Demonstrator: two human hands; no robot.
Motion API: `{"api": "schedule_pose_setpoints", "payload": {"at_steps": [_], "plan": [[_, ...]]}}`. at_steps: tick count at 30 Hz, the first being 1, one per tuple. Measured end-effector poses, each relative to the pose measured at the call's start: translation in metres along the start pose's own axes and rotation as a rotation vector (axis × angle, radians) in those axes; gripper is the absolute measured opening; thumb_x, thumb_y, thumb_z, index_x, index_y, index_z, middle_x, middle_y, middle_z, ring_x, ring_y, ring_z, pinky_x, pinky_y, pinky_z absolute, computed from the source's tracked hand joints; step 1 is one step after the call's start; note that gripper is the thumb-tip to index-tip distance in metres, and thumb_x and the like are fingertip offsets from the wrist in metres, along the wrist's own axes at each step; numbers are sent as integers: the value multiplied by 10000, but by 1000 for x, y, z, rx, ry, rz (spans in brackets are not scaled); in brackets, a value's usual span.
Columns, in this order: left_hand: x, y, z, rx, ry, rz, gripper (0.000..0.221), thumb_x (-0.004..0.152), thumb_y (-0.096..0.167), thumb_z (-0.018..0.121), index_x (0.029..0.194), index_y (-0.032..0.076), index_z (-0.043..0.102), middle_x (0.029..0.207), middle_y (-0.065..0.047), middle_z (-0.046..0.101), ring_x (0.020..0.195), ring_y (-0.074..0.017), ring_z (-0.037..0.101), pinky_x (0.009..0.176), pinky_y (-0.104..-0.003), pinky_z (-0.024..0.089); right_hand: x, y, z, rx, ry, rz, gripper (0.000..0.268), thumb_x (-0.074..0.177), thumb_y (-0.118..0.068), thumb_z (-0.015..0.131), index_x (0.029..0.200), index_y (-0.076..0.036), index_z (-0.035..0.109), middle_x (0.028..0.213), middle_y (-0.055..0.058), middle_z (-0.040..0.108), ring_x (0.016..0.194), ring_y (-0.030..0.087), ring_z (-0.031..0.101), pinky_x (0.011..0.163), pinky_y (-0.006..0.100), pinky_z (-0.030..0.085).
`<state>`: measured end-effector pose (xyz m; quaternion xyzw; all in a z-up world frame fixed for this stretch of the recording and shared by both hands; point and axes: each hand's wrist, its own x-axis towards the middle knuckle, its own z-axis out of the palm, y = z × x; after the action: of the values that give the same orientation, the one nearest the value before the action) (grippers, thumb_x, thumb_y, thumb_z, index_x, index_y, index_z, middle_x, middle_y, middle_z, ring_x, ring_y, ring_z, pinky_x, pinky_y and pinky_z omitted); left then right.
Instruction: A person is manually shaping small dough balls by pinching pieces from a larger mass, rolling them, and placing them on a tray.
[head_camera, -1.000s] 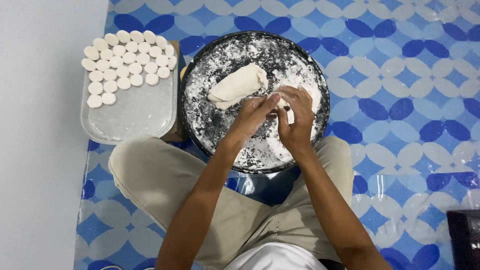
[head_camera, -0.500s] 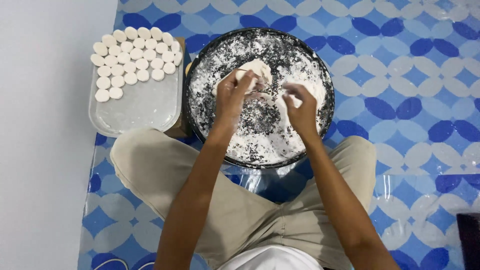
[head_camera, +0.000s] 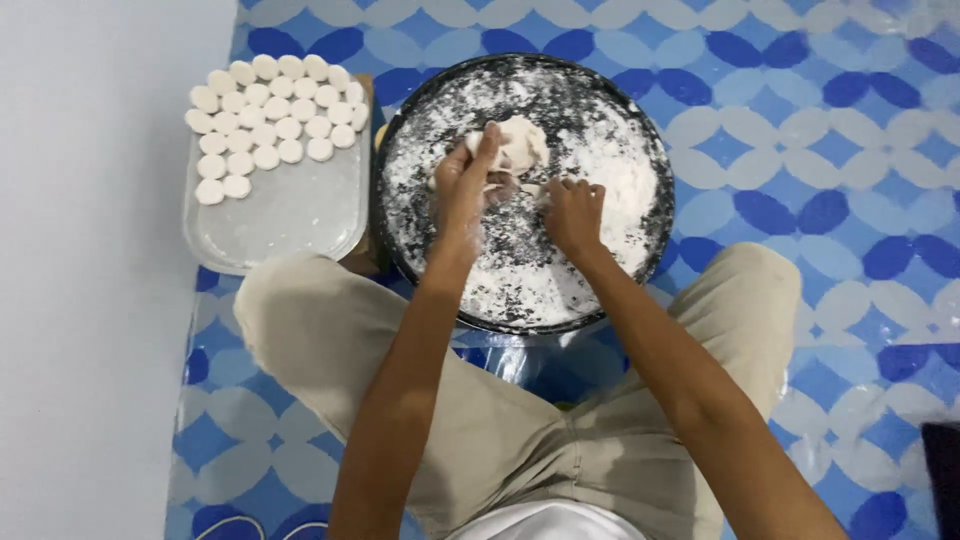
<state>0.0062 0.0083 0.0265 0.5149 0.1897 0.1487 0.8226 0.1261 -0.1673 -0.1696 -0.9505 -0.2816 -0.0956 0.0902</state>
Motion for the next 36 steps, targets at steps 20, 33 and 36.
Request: {"api": "schedule_pose_setpoints", "payload": {"at_steps": [20,33,36], "plan": [[28,-87,-21,-6,6,-167,245,1023,291,595,1120,75,656,1018,-136,727,816,-212,746,602,-264,563,11,-37,-133,1381,0,398,299,937,-18,496,1136,-54,716,902,65,588,811,128,602,777,313,575],[23,-104,-24,509,-186,201,391,1097,405,478,1376,173,624,939,-98,717,699,-149,687,567,-313,536,19,-46,-117,1565,-138,199,178,960,-56,693,1121,10,655,988,87,702,859,79,655,754,245,575],[38,-111,-31,567,-125,271,283,1098,348,518,1239,191,706,867,-54,715,581,-82,627,538,-283,509,16,-52,-133,1559,-117,186,278,939,-37,700,1198,11,610,959,83,680,848,106,696,754,272,596]]}}
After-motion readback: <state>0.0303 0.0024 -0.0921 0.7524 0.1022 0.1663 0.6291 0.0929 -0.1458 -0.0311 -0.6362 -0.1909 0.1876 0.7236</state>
